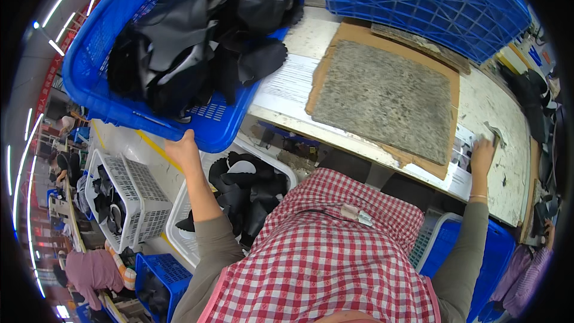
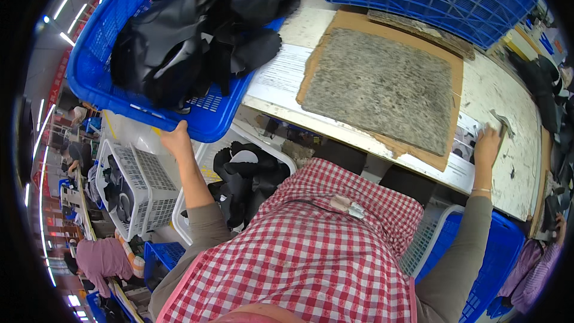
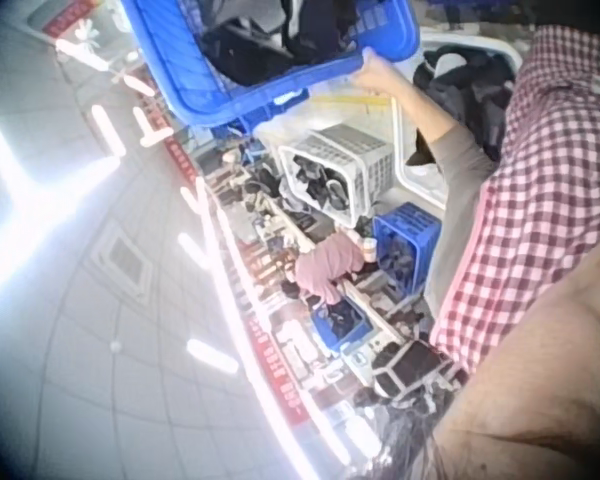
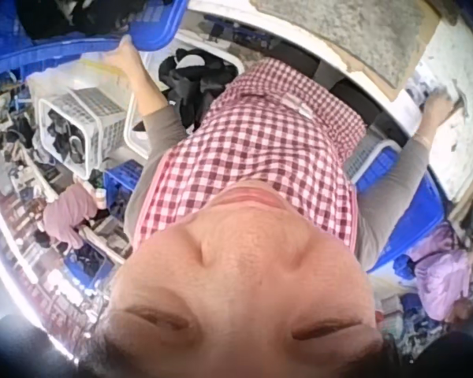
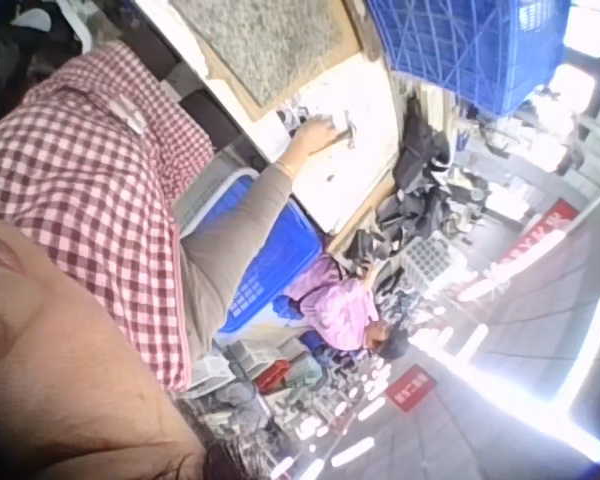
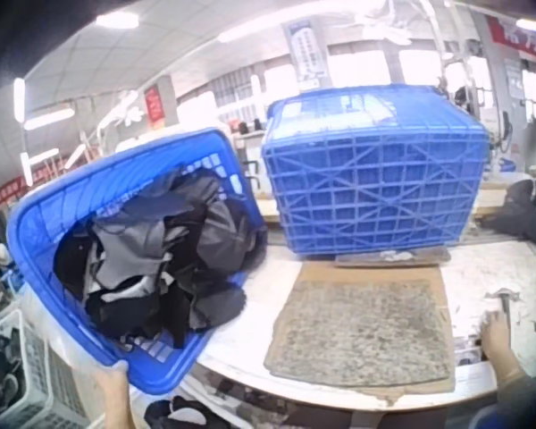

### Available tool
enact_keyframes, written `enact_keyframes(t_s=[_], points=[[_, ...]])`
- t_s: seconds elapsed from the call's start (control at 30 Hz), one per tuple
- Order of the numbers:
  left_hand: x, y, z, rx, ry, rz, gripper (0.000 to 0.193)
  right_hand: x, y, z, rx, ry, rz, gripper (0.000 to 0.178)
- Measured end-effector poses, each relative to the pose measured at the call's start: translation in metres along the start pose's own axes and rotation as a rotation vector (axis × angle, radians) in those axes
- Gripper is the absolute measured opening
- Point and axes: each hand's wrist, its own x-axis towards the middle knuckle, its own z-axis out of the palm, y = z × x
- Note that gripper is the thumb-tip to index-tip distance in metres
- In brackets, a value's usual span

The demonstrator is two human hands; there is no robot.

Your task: The person repairs black shoes at a workbench. They use a hammer to tap the shoe sole, then use a pen to mark the shoe interior. The person repeatedly picks shoes from a blue basket, works on them, and places them back. Another worker is visible in the background.

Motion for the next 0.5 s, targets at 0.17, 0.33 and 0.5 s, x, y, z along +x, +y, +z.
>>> enact_keyframes(t_s=[0.17,0.33,0.5], points=[[0.014,0.019,-0.007,0.275,0.045,0.173,0.059,-0.027,-0.043,-0.019,0.093,0.081,-0.114,0.031],[-0.02,0.087,-0.006,0.4,0.224,0.692,0.066,-0.031,-0.053,-0.036,0.338,0.026,-0.175,0.023],[0.048,0.146,0.051,0.075,0.034,0.788,0.063,-0.032,-0.055,-0.031,0.38,0.03,-0.142,0.012]])
